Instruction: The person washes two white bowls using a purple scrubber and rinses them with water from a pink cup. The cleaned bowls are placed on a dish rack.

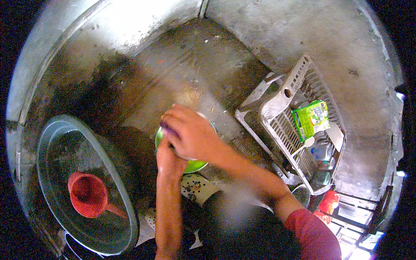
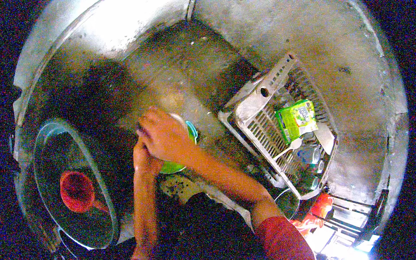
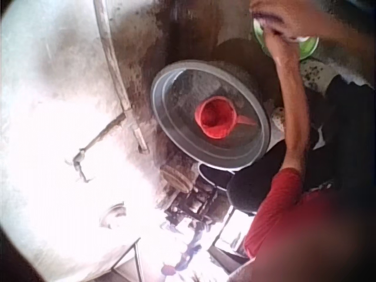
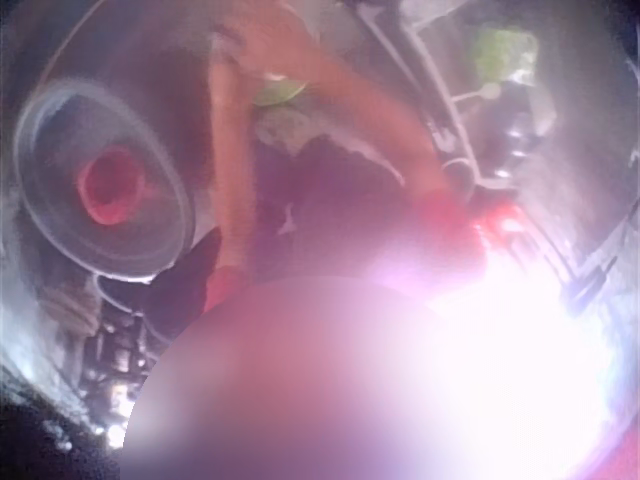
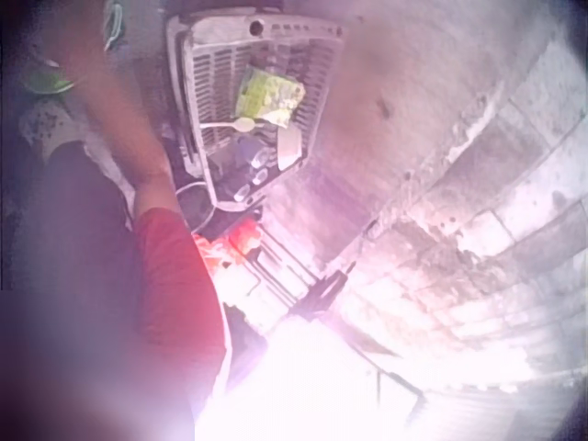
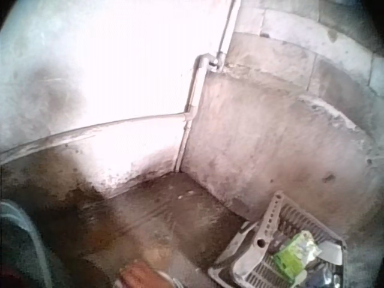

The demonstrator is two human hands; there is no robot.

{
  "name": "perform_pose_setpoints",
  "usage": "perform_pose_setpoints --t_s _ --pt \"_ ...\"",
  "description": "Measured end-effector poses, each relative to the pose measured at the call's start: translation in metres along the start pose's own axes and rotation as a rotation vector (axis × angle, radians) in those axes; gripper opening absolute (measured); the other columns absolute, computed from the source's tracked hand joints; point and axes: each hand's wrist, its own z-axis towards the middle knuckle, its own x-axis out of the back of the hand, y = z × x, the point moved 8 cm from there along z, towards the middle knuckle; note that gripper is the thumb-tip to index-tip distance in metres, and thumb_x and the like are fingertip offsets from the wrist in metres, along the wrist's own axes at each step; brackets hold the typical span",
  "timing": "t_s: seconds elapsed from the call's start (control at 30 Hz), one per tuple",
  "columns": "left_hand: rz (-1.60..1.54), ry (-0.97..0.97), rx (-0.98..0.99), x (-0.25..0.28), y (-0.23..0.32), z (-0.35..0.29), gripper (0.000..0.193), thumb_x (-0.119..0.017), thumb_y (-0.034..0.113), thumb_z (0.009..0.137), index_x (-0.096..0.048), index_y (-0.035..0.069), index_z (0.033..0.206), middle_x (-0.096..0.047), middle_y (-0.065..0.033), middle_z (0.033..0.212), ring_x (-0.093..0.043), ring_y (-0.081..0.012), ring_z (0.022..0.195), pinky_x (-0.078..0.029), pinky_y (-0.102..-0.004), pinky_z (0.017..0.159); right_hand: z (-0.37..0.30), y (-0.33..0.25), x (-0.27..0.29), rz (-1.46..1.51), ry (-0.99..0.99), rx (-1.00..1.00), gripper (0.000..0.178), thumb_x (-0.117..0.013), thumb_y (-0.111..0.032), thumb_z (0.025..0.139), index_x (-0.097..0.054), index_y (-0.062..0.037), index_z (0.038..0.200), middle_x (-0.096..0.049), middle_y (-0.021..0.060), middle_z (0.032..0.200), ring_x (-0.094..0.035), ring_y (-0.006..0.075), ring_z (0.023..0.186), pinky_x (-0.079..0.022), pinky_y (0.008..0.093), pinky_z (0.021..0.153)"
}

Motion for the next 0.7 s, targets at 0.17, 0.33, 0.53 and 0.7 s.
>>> perform_pose_setpoints --t_s 0.17,0.33,0.53,0.7 --pt "-0.202 -0.066 -0.058 0.025 0.024 0.008 0.051 -0.044 0.041 0.107 -0.052 0.002 0.138 -0.062 -0.0145 0.133 -0.06 -0.0294 0.123 -0.048 -0.0435 0.107 -0.035 -0.047 0.003 -0.112 0.226 0.384 0.05 -0.073 -0.018 0.079 -0.065 -0.0035 0.126 -0.061 0.0152 0.135 -0.057 0.0422 0.127 -0.048 0.0496 0.106" --pt "-0.199 -0.174 -0.1 0.012 0.036 0.007 0.053 -0.045 0.04 0.107 -0.05 0.001 0.142 -0.06 -0.0155 0.138 -0.06 -0.03 0.124 -0.047 -0.0462 0.108 -0.016 0.005 0.029 0.121 0.374 0.009 0.034 -0.068 -0.017 0.089 -0.068 -0.0003 0.118 -0.063 0.0216 0.131 -0.061 0.0401 0.123 -0.05 0.045 0.102" --pt "-0.052 -0.057 -0.084 0.002 0.021 0.004 0.052 -0.043 0.039 0.107 -0.049 -0.001 0.141 -0.059 -0.0147 0.138 -0.058 -0.0289 0.127 -0.044 -0.0467 0.11 0.001 0.011 0.007 -0.023 0.081 -0.195 0.038 -0.066 -0.023 0.091 -0.065 0.0008 0.121 -0.064 0.0223 0.127 -0.061 0.04 0.119 -0.05 0.0443 0.102" --pt "-0.061 -0.021 -0.162 0.016 0.04 0.002 0.054 -0.043 0.04 0.107 -0.047 0.001 0.144 -0.057 -0.0161 0.141 -0.055 -0.031 0.13 -0.041 -0.0483 0.113 -0.016 -0.014 0.028 -0.013 0.412 0.06 0.043 -0.062 -0.018 0.096 -0.057 -0.0054 0.138 -0.06 0.0219 0.136 -0.059 0.0367 0.125 -0.047 0.0449 0.105"
